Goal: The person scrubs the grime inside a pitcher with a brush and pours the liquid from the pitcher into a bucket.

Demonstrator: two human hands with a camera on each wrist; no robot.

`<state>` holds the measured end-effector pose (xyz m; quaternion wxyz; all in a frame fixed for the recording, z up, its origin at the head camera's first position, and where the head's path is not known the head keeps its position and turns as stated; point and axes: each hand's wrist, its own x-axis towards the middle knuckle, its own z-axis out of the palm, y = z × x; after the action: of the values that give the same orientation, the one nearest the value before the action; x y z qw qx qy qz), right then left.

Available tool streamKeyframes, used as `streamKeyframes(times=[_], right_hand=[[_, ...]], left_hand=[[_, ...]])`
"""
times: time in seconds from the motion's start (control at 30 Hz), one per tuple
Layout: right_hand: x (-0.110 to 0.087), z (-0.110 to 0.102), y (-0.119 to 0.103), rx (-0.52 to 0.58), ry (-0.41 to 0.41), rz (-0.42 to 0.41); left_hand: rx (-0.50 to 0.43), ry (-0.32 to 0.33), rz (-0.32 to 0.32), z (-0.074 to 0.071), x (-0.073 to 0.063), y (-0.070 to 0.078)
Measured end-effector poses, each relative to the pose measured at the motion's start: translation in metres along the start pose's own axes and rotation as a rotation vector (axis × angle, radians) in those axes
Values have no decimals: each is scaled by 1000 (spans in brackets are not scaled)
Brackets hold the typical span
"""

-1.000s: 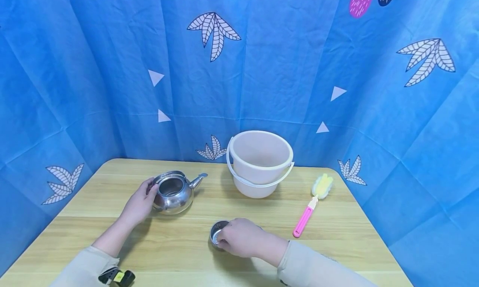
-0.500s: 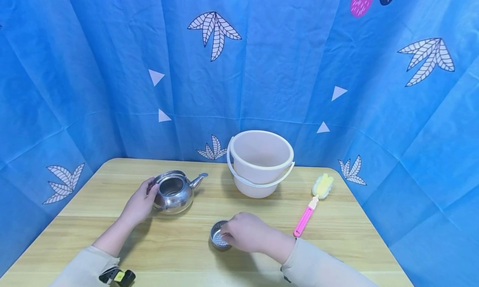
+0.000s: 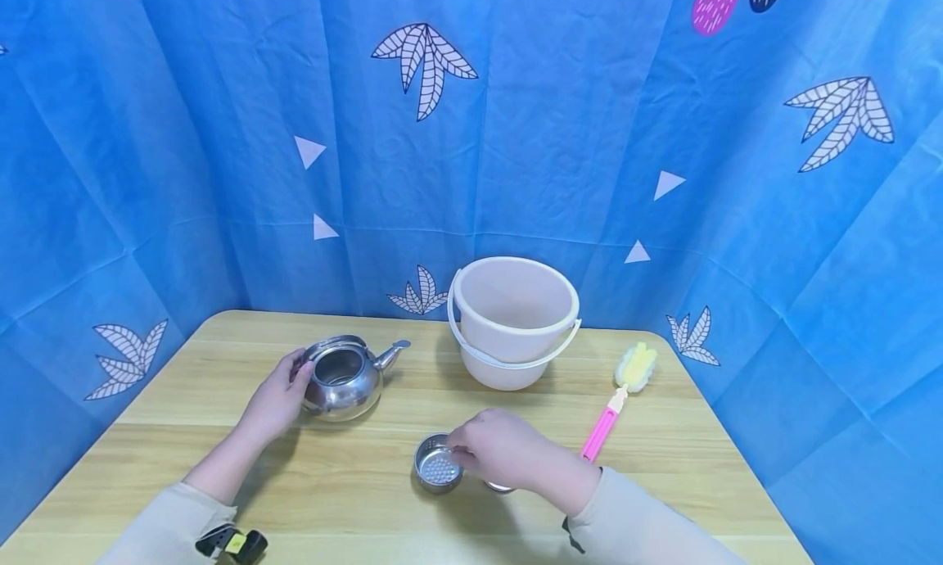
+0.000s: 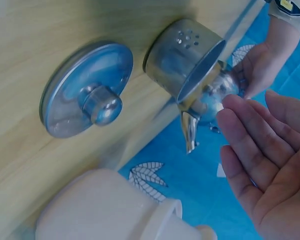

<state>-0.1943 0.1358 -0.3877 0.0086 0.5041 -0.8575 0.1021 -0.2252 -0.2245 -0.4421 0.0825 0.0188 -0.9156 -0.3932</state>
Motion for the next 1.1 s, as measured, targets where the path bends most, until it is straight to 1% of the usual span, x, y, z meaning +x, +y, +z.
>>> streamKeyframes(times=[0.33, 0.63, 1.0, 1.1], right_hand=[[-11, -14, 8, -19, 21, 26], [-19, -30, 14, 12, 45, 97], [-33, -47, 24, 0, 90, 195], [-37, -50, 27, -3, 98, 208]], left_hand=[[0, 12, 11, 3, 2, -4], [1, 6, 6, 2, 2, -3], [-3, 7, -1, 1, 1, -1], [-4, 8, 0, 1, 1, -1]])
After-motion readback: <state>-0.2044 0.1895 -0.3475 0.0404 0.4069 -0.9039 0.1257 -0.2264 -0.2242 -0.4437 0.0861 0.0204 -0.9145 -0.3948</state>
